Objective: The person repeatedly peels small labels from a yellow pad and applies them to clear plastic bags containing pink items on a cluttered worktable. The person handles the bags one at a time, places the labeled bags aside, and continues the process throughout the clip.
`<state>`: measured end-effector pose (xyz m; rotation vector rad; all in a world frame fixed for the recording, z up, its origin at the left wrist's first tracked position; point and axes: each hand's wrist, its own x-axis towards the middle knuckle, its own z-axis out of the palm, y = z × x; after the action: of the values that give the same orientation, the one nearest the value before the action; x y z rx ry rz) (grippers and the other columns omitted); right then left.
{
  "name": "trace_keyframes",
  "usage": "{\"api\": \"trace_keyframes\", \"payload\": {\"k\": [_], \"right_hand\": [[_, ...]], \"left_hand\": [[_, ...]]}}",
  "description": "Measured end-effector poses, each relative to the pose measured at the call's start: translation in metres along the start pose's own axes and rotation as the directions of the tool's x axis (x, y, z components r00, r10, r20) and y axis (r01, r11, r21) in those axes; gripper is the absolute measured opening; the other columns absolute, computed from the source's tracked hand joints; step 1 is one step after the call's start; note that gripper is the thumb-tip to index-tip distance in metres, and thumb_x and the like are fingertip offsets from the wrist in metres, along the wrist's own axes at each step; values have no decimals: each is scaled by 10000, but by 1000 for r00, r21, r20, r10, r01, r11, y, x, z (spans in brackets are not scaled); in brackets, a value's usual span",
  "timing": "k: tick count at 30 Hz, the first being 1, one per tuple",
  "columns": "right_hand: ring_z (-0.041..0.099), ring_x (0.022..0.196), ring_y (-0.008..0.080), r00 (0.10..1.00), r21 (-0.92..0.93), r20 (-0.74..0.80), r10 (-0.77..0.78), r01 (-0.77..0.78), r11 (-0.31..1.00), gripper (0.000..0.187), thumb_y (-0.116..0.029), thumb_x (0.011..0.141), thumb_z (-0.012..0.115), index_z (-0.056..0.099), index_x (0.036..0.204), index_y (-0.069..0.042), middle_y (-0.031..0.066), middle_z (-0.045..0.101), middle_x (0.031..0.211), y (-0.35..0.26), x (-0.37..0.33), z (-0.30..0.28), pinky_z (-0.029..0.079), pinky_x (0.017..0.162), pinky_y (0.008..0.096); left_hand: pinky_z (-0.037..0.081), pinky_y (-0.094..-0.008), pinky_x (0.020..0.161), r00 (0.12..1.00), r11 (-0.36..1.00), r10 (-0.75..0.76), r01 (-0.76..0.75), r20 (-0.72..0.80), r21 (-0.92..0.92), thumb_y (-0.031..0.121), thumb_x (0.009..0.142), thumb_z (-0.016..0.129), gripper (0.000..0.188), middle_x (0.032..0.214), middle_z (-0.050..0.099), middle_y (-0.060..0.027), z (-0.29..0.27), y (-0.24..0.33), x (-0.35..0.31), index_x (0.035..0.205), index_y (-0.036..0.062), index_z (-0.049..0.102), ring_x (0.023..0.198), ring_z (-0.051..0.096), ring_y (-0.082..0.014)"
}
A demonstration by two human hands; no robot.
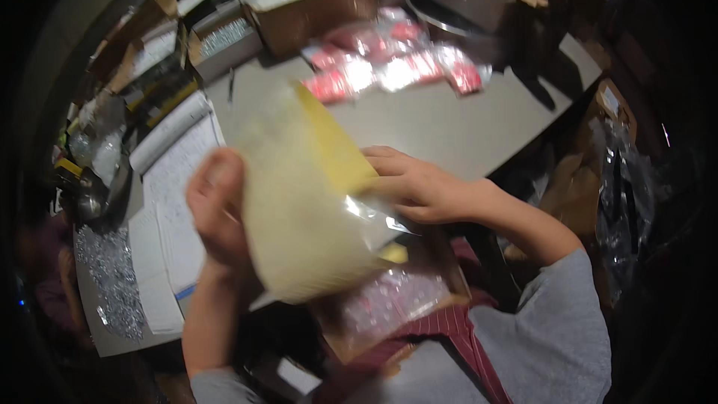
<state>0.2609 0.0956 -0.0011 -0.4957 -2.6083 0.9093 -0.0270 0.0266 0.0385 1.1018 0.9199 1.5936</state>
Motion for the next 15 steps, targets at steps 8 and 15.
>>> {"api": "trace_keyframes", "payload": {"k": [8, 15], "right_hand": [[637, 1212, 349, 993, 492, -19, -115, 109, 864, 297, 10, 910, 525, 715, 1134, 57, 203, 692, 1229, -44, -23, 15, 421, 1128, 464], [573, 1047, 380, 958, -213, -285, 32, -96, 972, 282, -200, 926, 651, 636, 1139, -16, 168, 595, 1083, -19, 65, 17, 469, 929, 463]], "left_hand": [[560, -309, 843, 967, 979, 200, -191, -157, 68, 148, 1038, 505, 271, 1117, 679, -88, -62, -29, 15, 1217, -33, 599, 975, 678, -184], [537, -295, 913, 943, 967, 190, -229, -275, -117, 189, 1065, 505, 274, 1187, 645, -64, -32, -18, 21, 1250, 5, 590, 1084, 634, -164]]}}
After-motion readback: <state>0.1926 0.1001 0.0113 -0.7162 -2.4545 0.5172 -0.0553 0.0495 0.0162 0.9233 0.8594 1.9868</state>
